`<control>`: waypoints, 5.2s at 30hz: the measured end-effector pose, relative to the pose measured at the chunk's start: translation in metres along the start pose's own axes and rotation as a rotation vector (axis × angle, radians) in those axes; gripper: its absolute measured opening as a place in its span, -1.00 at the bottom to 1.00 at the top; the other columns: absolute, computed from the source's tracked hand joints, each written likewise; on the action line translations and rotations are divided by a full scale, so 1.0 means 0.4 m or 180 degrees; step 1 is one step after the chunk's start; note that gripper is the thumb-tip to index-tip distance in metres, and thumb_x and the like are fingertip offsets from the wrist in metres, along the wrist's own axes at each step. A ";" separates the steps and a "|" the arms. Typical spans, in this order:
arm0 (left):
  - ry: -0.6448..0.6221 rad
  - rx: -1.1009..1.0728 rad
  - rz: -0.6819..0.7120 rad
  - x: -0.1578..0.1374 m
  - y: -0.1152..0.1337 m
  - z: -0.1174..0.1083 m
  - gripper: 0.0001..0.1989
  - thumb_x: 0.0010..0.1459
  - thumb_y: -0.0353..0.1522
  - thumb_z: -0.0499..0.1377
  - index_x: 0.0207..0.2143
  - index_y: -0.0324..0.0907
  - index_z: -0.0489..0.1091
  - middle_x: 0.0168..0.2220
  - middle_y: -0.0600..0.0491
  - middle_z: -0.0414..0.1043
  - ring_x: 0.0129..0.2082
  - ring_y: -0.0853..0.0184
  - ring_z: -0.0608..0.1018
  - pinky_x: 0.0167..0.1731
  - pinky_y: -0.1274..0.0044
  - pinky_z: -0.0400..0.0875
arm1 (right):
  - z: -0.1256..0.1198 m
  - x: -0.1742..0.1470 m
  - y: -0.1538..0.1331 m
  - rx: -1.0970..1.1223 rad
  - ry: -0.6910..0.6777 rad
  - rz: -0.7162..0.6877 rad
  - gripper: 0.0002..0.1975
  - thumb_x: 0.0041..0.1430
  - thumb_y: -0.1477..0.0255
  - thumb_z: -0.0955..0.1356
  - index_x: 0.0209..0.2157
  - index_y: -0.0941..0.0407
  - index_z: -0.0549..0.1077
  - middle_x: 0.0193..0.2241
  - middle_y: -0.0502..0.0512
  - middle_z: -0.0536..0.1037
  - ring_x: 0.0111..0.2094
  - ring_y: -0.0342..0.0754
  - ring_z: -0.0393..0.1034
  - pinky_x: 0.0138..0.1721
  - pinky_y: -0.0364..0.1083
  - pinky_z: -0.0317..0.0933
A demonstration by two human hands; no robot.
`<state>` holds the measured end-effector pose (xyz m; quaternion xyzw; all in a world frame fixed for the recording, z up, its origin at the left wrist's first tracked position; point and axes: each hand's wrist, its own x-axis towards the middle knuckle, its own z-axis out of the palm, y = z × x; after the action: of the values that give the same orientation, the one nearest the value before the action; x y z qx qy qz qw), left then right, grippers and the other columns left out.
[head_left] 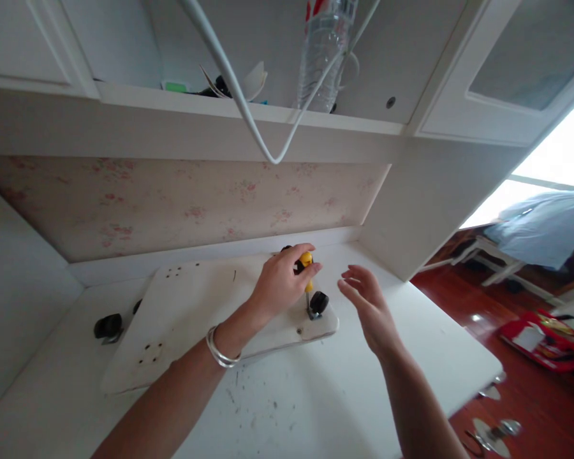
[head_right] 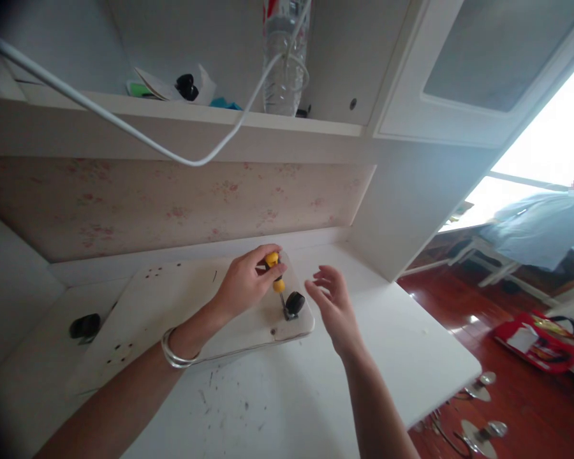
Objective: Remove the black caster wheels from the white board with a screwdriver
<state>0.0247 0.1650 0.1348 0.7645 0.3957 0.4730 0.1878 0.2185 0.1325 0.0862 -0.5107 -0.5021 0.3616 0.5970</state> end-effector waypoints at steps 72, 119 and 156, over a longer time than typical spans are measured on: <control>-0.0494 -0.0073 0.0238 0.047 -0.015 0.047 -0.56 0.18 -0.45 0.15 0.12 -0.09 0.21 0.04 -0.05 0.38 0.03 0.25 0.47 0.05 0.37 0.37 | -0.031 -0.159 0.202 0.0397 0.0180 0.1801 -0.36 0.02 0.06 0.41 0.06 0.14 0.45 -0.29 0.11 0.61 -0.29 0.03 0.48 -0.23 -0.02 0.30; -0.0534 -0.0242 0.0107 0.029 -0.005 0.046 -0.48 0.23 -0.32 0.10 0.21 -0.12 0.07 0.14 -0.14 0.24 0.08 0.22 0.39 0.09 0.33 0.30 | -0.033 -0.166 0.214 0.0359 0.0120 0.1846 -0.28 0.07 0.04 0.38 0.15 0.21 0.34 -0.19 0.14 0.59 -0.28 -0.02 0.45 -0.21 -0.04 0.29; -0.0551 0.0233 0.0103 0.032 0.020 0.002 -0.70 0.16 -0.23 0.20 -0.09 -0.10 0.30 -0.13 0.05 0.46 -0.13 0.28 0.50 -0.05 0.41 0.39 | -0.030 -0.171 0.223 0.0440 0.0238 0.1899 -0.35 -0.01 0.14 0.46 0.10 0.13 0.40 -0.22 0.07 0.60 -0.35 -0.07 0.48 -0.29 -0.10 0.35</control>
<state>0.0318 0.1703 0.1470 0.8151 0.3826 0.3934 0.1855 0.2213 0.0844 -0.0159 -0.6067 -0.2818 0.5352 0.5158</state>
